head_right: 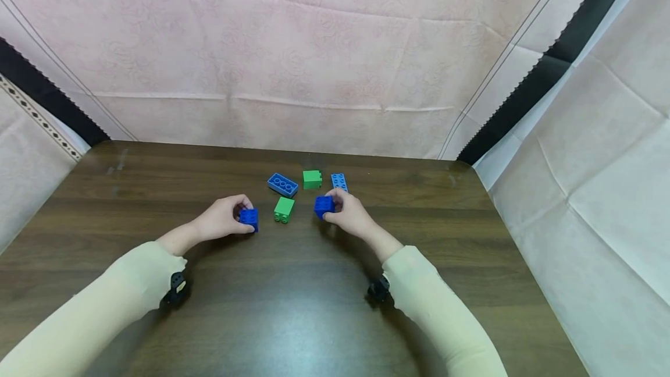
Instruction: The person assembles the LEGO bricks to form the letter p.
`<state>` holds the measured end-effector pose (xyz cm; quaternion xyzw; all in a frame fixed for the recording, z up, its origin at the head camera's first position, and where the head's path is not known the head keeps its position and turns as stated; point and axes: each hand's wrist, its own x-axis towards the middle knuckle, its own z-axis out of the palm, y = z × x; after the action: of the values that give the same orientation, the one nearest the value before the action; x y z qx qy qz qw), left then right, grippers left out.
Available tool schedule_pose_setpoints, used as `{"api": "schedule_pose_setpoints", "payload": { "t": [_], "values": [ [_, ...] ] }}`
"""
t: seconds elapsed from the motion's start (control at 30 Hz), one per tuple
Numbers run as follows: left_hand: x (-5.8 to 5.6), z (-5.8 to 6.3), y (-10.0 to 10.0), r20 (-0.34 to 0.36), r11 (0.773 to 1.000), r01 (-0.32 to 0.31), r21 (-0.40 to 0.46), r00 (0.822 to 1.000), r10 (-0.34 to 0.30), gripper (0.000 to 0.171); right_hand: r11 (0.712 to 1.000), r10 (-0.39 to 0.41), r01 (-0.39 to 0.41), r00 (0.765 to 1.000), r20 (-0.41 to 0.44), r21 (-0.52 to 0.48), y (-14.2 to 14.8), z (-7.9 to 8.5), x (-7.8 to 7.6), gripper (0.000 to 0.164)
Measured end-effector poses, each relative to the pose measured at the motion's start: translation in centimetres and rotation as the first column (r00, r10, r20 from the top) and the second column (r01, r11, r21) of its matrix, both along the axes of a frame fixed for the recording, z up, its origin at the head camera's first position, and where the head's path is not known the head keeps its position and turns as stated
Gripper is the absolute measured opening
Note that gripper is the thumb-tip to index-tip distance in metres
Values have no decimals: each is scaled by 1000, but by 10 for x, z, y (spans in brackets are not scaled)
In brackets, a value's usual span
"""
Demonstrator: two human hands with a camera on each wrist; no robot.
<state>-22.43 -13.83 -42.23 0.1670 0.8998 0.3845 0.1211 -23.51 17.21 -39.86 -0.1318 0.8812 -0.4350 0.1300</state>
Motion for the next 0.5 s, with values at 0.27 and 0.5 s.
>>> {"api": "schedule_pose_setpoints", "payload": {
  "t": [0.27, 0.5],
  "values": [
    [4, -2, 11, -15, 997, 70, 16, 997, -70, 35, 1000, -14, 15, 1000, 18, -9, -2, 5, 3, 34],
    [9, -2, 17, -45, 992, 125, 16, 991, -124, 41, 999, 0, 0, 1000, 8, -33, -4, 4, 6, 32]
  ]
}}
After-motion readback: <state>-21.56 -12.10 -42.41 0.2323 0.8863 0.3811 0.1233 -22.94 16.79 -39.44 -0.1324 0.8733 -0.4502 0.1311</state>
